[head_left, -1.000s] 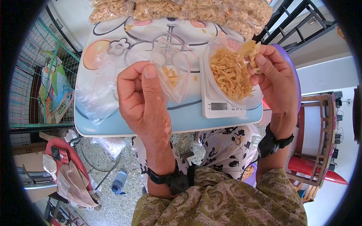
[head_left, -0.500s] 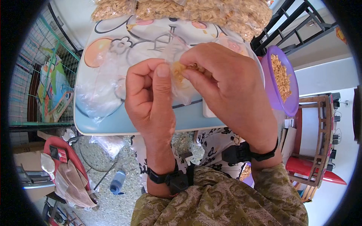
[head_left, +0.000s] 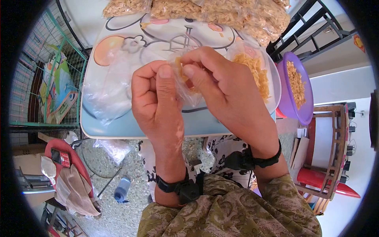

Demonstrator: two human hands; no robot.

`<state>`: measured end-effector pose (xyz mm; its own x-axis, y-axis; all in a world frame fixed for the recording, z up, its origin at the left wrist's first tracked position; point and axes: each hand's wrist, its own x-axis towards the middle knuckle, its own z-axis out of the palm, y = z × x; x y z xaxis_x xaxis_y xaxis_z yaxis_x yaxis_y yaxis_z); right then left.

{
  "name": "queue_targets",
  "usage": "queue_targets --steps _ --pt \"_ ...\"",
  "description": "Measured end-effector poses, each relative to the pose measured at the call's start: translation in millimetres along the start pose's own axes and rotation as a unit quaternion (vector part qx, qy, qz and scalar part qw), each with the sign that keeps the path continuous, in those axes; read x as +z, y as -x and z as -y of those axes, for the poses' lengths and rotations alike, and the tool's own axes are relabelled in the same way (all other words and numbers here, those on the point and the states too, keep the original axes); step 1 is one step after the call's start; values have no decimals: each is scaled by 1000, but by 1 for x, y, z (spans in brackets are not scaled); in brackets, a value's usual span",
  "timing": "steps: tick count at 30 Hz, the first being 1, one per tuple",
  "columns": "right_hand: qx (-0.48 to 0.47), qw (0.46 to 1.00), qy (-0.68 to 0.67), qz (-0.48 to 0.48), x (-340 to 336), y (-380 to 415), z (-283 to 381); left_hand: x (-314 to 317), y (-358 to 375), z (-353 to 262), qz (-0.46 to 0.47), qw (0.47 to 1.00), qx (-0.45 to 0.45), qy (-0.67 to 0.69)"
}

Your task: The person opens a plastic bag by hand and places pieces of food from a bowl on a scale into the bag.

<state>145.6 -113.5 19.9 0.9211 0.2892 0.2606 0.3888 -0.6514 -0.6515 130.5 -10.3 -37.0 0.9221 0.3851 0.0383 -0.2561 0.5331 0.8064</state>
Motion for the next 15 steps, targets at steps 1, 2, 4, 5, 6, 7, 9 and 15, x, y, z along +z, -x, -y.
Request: queue_targets --steps 1,2,4,5,6,7,9,15 --pt "0 1000 0 0 -5 1 5 0 -1 0 -16 1000 -5 15" --pt "52 998 -34 16 -13 4 14 2 -1 -1 -16 1000 -5 15" --pt "104 992 -68 31 -17 7 19 7 -1 -3 -66 998 4 17" --pt "81 994 -63 22 -16 9 16 7 -2 -2 -66 998 3 16" --pt "59 997 -58 12 -16 11 14 7 -2 -2 -71 997 5 23" --pt "59 996 -58 12 -17 12 12 7 -2 -1 -75 997 7 30" --pt "-24 994 43 98 -19 13 8 3 -2 -1 -61 998 0 32" --pt "-123 978 110 127 -13 14 1 2 4 -4 -8 1000 30 4"
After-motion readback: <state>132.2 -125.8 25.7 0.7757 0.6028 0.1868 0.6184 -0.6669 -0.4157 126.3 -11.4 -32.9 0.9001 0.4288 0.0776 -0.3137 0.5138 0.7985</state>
